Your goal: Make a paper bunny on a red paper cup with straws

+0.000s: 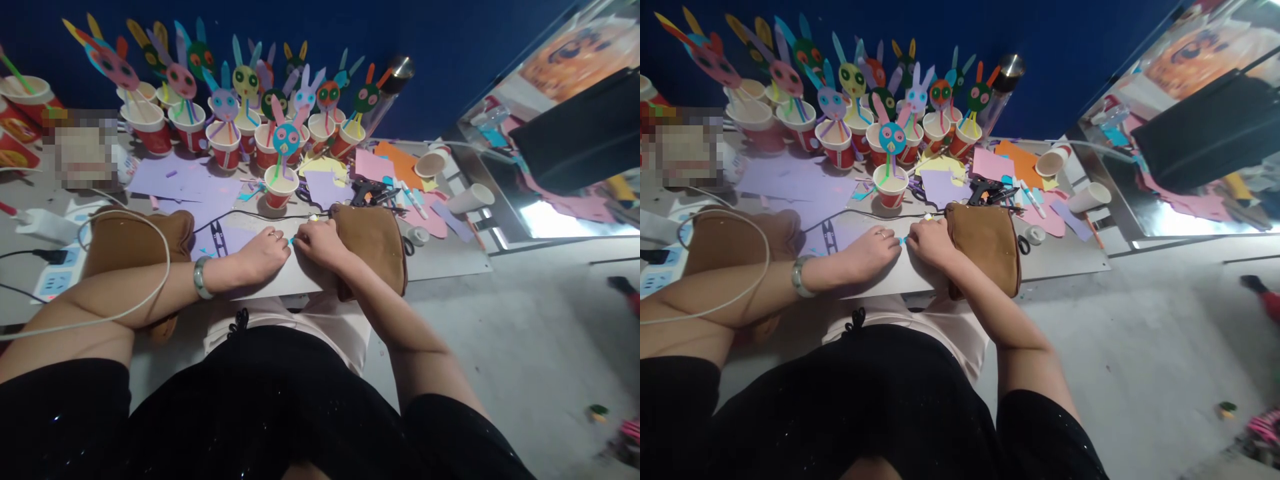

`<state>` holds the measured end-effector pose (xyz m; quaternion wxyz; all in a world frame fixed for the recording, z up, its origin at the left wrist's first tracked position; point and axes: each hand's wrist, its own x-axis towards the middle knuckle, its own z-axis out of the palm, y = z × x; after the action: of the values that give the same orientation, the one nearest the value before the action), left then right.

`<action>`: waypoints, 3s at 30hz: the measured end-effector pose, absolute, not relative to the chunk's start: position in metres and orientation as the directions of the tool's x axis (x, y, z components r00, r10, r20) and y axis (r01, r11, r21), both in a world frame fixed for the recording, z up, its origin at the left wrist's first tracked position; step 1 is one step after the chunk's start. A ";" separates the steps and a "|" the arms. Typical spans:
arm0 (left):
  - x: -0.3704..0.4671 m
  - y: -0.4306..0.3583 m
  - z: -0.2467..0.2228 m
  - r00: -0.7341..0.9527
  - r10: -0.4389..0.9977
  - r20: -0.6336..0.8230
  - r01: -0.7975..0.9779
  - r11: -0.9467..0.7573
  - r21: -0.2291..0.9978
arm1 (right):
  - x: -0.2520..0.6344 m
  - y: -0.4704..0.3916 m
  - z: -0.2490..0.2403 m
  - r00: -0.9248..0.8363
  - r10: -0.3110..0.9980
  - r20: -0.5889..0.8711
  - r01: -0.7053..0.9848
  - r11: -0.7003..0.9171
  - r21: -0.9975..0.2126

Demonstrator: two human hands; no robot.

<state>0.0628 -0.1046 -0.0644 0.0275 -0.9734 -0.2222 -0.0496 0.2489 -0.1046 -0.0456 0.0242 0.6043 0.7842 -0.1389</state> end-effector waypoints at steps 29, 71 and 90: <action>0.056 -0.131 -0.048 0.782 0.622 -0.028 0.609 -0.773 -0.176 | 0.252 -0.175 -0.094 -0.297 0.940 0.169 0.947 0.313 -0.077; 0.059 -0.126 -0.070 0.924 0.380 0.033 0.380 -0.925 0.007 | 0.248 -0.177 -0.091 -0.290 0.945 0.151 0.945 0.308 -0.109; 0.058 -0.125 -0.079 0.928 0.363 0.089 0.365 -0.931 -0.017 | 0.297 -0.201 -0.070 -0.236 0.842 0.485 0.906 0.371 -0.204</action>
<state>0.0581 -0.1246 -0.0794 0.0168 -0.9816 -0.1854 -0.0424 0.2968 -0.2013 -0.0701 -0.2668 0.5576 0.7838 0.0596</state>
